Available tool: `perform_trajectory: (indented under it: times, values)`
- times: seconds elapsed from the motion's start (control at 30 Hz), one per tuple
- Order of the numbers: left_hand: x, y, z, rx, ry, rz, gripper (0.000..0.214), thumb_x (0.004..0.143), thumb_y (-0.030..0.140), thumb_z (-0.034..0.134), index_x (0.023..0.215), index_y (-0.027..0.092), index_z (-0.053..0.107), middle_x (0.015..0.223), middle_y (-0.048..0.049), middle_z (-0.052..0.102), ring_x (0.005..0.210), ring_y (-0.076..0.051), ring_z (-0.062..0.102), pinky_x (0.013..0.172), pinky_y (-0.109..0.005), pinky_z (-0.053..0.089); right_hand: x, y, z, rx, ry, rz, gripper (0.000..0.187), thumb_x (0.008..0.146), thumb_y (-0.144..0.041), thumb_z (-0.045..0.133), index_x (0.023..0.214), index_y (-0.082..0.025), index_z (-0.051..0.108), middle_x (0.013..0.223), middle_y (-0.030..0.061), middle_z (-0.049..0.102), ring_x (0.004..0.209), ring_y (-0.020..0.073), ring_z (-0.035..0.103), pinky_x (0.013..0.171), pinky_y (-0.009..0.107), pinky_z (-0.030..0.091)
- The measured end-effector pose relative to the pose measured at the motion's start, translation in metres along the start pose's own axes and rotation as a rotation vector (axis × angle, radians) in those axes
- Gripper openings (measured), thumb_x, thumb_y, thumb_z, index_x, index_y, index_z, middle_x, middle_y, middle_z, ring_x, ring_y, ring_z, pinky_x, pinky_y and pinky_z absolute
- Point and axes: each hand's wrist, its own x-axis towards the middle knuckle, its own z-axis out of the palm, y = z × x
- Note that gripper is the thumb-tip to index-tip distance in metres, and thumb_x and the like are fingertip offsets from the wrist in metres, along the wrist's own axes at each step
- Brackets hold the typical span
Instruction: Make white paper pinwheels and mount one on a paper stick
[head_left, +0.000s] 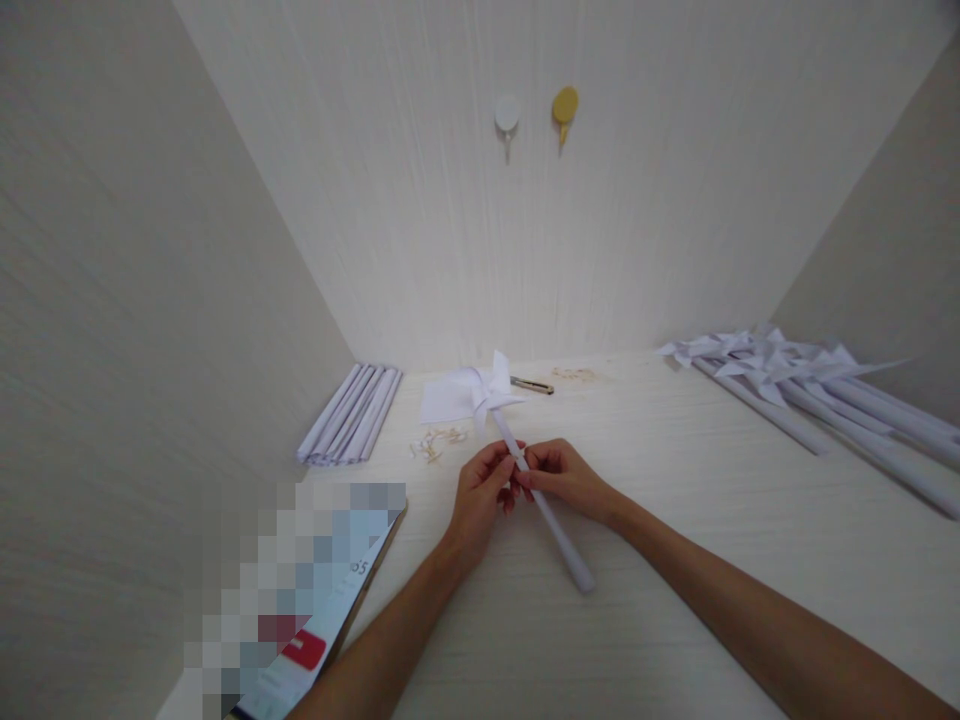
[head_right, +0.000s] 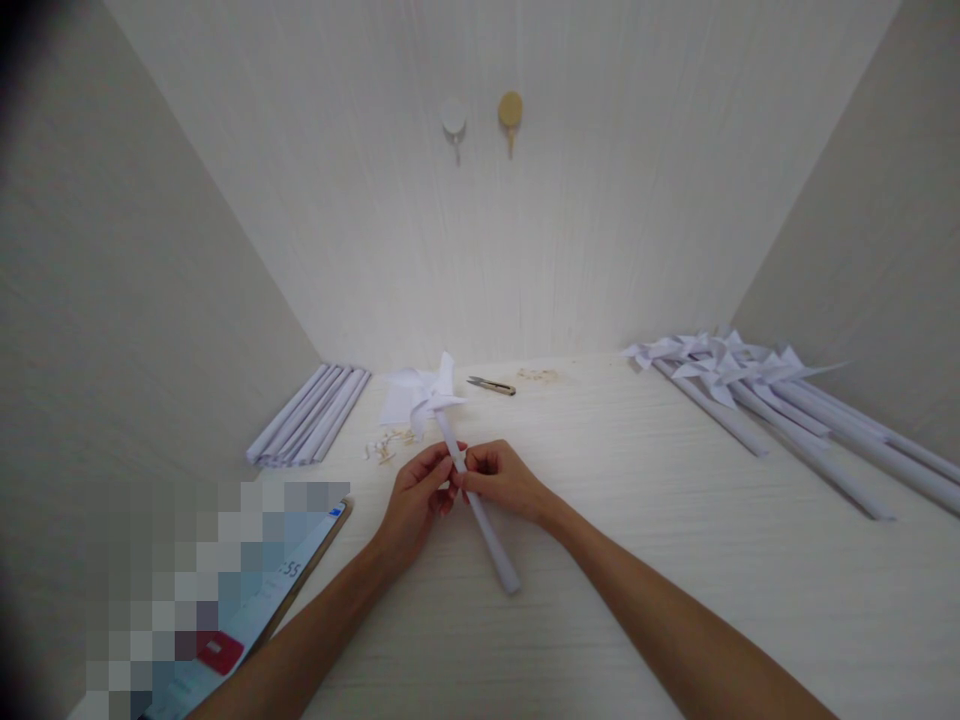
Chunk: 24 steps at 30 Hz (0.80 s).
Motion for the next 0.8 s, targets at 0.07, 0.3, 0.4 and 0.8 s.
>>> perform_trajectory:
  times: [0.07,0.3,0.4,0.8]
  values:
    - [0.0004,-0.0001,0.0000,0.003,0.000,0.006,0.025,0.063,0.028,0.061,0.083,0.013,0.061,0.056,0.0026,0.052,0.042,-0.005,0.043,0.035,-0.015,0.029,-0.0001,0.0002,-0.0004,-0.001,-0.004,-0.002,0.035,0.061,-0.035,0.066,0.045,-0.017,0.040,0.048,-0.0028,0.054,0.049,0.0115,0.055,0.048,0.023,0.037]
    - [0.0013,-0.0009,-0.0004,0.025,-0.026,0.015,0.023,0.064,0.027,0.060,0.082,0.012,0.060,0.053,0.0030,0.051,0.040,-0.004,0.041,0.034,-0.016,0.027,0.0000,0.0016,-0.0006,0.004,-0.016,-0.015,0.034,0.062,-0.033,0.065,0.045,-0.017,0.040,0.048,-0.0023,0.053,0.048,0.0105,0.051,0.052,0.026,0.039]
    - [0.0014,-0.0011,-0.0005,0.040,-0.026,0.021,0.022,0.065,0.028,0.059,0.081,0.012,0.059,0.053,0.0030,0.051,0.041,-0.005,0.041,0.035,-0.016,0.028,0.0004,0.0016,-0.0005,0.001,-0.010,-0.021,0.035,0.062,-0.033,0.065,0.044,-0.017,0.039,0.048,-0.0024,0.052,0.048,0.0104,0.051,0.052,0.026,0.039]
    - [0.0008,0.0000,0.0002,0.023,-0.005,0.005,0.028,0.064,0.032,0.061,0.084,0.013,0.061,0.054,0.0028,0.051,0.041,-0.005,0.042,0.035,-0.016,0.027,-0.0004,0.0004,-0.0007,-0.017,-0.001,-0.015,0.035,0.063,-0.036,0.065,0.046,-0.017,0.040,0.048,-0.0022,0.053,0.046,0.0104,0.051,0.050,0.025,0.038]
